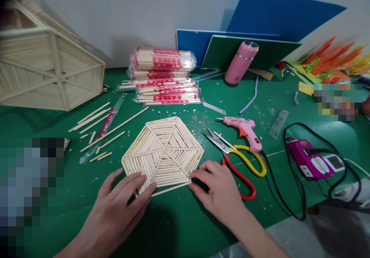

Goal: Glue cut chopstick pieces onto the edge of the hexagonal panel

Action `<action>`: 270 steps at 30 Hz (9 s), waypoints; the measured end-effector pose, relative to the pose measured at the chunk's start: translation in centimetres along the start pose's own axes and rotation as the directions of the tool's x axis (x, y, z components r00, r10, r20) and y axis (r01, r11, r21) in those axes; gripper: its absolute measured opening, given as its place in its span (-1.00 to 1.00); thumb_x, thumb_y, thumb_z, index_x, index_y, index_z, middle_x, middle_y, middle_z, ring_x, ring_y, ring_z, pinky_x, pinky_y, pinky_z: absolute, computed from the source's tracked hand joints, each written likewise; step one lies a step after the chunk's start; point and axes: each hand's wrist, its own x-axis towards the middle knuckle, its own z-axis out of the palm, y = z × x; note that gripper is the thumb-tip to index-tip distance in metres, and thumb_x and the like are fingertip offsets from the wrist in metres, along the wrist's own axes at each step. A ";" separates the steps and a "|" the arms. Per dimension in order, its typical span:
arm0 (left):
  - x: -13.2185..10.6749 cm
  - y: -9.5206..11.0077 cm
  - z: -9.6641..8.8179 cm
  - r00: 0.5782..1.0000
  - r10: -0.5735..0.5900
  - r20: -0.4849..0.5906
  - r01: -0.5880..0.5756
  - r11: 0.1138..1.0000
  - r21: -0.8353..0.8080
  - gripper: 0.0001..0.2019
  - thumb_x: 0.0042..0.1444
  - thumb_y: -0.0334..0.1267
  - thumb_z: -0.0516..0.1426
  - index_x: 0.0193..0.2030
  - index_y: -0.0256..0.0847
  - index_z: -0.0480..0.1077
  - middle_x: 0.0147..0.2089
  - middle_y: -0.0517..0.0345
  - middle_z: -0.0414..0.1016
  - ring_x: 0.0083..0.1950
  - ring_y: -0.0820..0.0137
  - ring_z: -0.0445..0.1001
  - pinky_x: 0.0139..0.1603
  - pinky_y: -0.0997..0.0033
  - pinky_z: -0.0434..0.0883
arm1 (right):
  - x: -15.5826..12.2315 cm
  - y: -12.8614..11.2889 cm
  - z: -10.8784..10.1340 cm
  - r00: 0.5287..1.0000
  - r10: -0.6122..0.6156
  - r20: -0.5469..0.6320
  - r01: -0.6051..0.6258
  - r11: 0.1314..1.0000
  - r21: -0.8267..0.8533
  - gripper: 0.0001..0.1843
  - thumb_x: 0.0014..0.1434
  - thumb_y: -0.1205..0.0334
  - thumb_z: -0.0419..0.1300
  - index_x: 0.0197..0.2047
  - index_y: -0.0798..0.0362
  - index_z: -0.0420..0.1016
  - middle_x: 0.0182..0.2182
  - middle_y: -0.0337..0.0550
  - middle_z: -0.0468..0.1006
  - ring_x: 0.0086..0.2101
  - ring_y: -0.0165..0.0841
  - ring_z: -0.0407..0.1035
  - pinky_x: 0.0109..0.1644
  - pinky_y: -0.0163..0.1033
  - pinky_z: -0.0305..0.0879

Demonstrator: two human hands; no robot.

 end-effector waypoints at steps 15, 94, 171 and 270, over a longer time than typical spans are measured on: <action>4.3 3.1 1.6 0.953 0.246 0.178 -0.256 0.966 0.037 -0.76 0.09 -0.34 0.01 -0.08 -0.18 0.33 -0.11 0.12 0.43 -0.05 0.22 0.30 0.06 -0.01 0.08 | 0.1 0.0 -0.2 0.999 0.031 0.038 -0.031 1.000 -0.001 -0.86 0.06 0.18 0.18 -0.27 -0.04 0.49 -0.39 -0.18 0.41 -0.37 -0.36 0.31 -0.31 -0.25 0.18; 4.3 2.7 2.2 0.937 0.286 0.201 -0.289 0.957 -0.013 -0.74 0.07 -0.29 0.06 -0.08 -0.22 0.30 -0.15 0.06 0.39 -0.11 0.24 0.29 -0.01 0.07 0.14 | 1.2 -0.3 -0.9 0.990 0.105 0.098 -0.114 0.989 0.092 -0.72 -0.03 0.23 0.23 -0.20 0.01 0.33 -0.28 -0.16 0.40 -0.26 -0.28 0.31 -0.22 -0.18 0.22; 1.2 -0.9 -1.2 0.971 -0.178 -0.161 0.123 0.946 -0.300 -0.95 0.06 -0.41 0.08 -0.32 -0.22 0.33 -0.24 0.04 0.42 -0.05 0.25 0.33 -0.02 0.13 0.24 | 0.5 0.5 -0.1 0.995 0.022 0.097 -0.022 1.000 -0.004 -0.84 0.03 0.16 0.20 -0.27 -0.08 0.46 -0.31 -0.20 0.46 -0.29 -0.30 0.35 -0.23 -0.20 0.22; -0.7 0.9 -0.1 0.993 -0.050 -0.111 0.057 0.996 0.064 -0.82 0.14 -0.29 0.03 -0.27 -0.23 0.46 -0.16 -0.15 0.51 -0.06 0.11 0.46 0.03 -0.14 0.21 | 0.6 0.1 -0.3 0.992 0.073 0.106 -0.074 0.997 0.005 -0.85 0.02 0.16 0.21 -0.27 -0.08 0.47 -0.35 -0.22 0.46 -0.31 -0.32 0.34 -0.23 -0.22 0.21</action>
